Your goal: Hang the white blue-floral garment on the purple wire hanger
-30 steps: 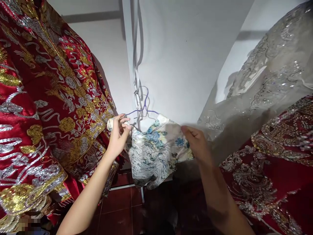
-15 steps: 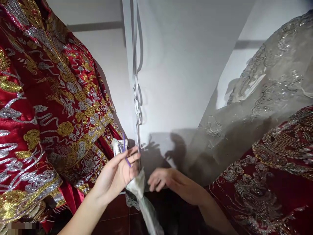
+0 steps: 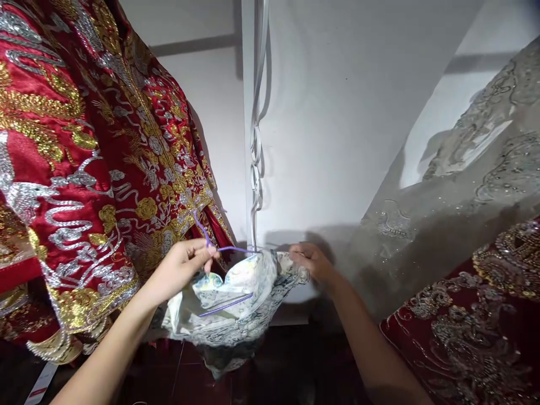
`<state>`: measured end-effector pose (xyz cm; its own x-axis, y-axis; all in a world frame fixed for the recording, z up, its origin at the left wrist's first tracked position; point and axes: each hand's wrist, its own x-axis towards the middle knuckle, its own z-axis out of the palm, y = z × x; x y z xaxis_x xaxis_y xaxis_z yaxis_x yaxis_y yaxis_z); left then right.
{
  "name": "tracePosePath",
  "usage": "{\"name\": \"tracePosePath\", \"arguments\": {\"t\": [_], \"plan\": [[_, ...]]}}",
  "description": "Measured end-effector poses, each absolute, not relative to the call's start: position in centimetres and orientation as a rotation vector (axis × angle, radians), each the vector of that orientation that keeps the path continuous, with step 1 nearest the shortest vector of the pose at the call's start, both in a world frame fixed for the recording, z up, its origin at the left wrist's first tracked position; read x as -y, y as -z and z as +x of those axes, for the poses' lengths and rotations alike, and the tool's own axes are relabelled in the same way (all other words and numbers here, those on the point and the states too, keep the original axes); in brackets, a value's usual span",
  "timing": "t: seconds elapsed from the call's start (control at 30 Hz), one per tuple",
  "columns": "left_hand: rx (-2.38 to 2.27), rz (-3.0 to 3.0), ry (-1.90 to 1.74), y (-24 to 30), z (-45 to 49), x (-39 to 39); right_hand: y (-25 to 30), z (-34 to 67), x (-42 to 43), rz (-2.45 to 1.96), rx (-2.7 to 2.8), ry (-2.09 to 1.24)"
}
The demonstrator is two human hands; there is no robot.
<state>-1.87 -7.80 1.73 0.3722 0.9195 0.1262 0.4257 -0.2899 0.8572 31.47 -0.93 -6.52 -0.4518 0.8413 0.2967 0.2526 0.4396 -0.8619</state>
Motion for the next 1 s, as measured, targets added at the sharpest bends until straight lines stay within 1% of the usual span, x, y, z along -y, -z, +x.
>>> {"name": "tracePosePath", "arguments": {"t": [0.07,0.17,0.23,0.27,0.3,0.37,0.47,0.57,0.63,0.73,0.87,1.0], "plan": [[-1.351,1.991,-1.076,-2.4,-2.1,7.1,5.8,31.5,0.6,-0.899,1.709,-1.042],[-1.536,2.153,-1.675,-2.9,-1.3,7.2,3.5,31.0,-0.5,-0.927,1.337,-1.050],[-1.395,2.184,-2.003,-2.5,-0.3,7.9,1.7,30.7,-1.5,-0.927,1.138,-1.006],[-1.249,2.199,-2.070,-1.9,0.4,8.4,1.0,30.7,-2.0,-0.909,1.061,-0.982],[-1.096,2.230,-2.046,-1.1,1.1,8.7,0.4,30.8,-2.3,-0.891,0.997,-0.969],[-0.929,2.292,-1.777,1.2,2.6,9.1,0.2,31.3,-2.5,-0.877,0.899,-0.958],[-1.072,2.132,-1.273,5.3,5.1,8.5,1.3,32.3,-2.1,-0.908,0.805,-0.920],[-1.145,1.931,-1.038,9.1,7.0,7.0,2.3,32.7,-1.8,-0.925,0.776,-0.842],[-1.146,1.916,-0.986,10.9,7.9,6.0,2.1,32.6,-2.0,-0.925,0.807,-0.792],[-1.193,1.910,-1.018,12.3,8.8,5.3,1.4,32.3,-2.1,-0.915,0.824,-0.758],[-1.229,1.959,-1.045,12.4,9.0,5.9,1.6,33.0,-1.0,-0.875,0.725,-0.861],[-1.244,1.957,-0.991,12.9,8.3,7.6,4.2,34.1,0.3,-0.835,0.641,-0.963]]}}
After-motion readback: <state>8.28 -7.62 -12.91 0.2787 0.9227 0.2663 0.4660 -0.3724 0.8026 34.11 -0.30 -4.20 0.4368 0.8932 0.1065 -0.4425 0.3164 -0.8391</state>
